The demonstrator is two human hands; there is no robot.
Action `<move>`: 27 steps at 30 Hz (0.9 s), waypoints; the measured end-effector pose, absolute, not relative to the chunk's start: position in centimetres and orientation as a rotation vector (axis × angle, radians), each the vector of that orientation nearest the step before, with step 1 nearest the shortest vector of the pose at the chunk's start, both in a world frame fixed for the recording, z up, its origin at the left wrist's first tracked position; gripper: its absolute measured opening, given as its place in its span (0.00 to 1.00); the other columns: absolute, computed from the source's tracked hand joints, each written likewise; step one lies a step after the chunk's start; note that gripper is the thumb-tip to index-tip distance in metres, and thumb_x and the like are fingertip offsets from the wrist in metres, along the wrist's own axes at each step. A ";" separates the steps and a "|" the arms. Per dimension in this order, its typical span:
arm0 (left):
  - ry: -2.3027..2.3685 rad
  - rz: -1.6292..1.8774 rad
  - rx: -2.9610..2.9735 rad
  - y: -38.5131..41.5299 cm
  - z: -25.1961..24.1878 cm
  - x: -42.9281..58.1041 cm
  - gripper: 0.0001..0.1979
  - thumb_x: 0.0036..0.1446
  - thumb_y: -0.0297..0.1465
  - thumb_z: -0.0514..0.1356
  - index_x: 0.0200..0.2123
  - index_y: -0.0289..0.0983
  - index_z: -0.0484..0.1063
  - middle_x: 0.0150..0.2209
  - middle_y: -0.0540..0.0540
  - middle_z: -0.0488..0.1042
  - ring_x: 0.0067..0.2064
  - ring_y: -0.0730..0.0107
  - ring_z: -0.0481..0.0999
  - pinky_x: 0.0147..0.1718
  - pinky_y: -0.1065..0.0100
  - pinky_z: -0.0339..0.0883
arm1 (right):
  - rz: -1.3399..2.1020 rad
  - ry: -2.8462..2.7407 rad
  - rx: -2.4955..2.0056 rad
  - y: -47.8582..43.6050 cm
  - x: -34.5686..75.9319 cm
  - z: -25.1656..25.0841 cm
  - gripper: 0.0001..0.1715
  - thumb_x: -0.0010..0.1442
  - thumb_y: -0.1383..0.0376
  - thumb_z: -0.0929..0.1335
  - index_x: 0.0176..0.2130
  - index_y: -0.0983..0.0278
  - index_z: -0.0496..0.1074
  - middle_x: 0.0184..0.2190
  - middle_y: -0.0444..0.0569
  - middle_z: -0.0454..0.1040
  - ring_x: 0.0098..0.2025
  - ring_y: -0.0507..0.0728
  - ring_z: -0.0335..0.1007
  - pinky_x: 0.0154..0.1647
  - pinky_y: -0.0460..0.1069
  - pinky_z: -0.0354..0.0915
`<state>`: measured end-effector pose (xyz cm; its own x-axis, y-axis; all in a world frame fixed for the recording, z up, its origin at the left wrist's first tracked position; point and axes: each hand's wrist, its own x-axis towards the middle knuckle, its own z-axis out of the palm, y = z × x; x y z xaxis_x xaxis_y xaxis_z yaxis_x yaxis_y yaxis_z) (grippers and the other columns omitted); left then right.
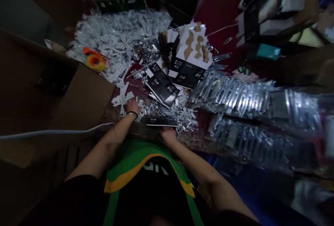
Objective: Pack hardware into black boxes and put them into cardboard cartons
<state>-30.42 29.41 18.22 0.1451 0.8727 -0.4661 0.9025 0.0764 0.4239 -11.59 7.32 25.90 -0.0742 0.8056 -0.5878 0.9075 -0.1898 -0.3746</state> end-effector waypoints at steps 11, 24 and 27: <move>1.441 -0.257 2.165 29.6 15.7 -33.8 0.19 0.61 0.29 0.66 0.55 0.32 0.72 0.61 0.28 0.69 0.66 0.40 0.64 0.67 0.47 0.55 | -0.776 1.451 2.372 18.1 2.5 20.9 0.23 0.72 0.66 0.63 0.63 0.73 0.65 0.61 0.72 0.67 0.56 0.65 0.72 0.55 0.55 0.66; 1.918 0.150 1.560 26.2 16.1 -33.4 0.09 0.63 0.24 0.57 0.47 0.34 0.72 0.47 0.35 0.76 0.54 0.50 0.76 0.56 0.53 0.68 | -0.616 1.178 2.839 9.2 4.4 23.1 0.21 0.70 0.68 0.57 0.56 0.70 0.69 0.57 0.68 0.69 0.53 0.66 0.71 0.53 0.59 0.68; 1.969 0.241 1.531 24.6 16.2 -33.7 0.16 0.65 0.29 0.60 0.54 0.34 0.69 0.52 0.35 0.75 0.55 0.54 0.76 0.57 0.55 0.69 | -0.598 0.848 2.943 7.0 4.1 22.9 0.25 0.72 0.63 0.58 0.61 0.74 0.64 0.59 0.75 0.65 0.51 0.70 0.75 0.48 0.62 0.70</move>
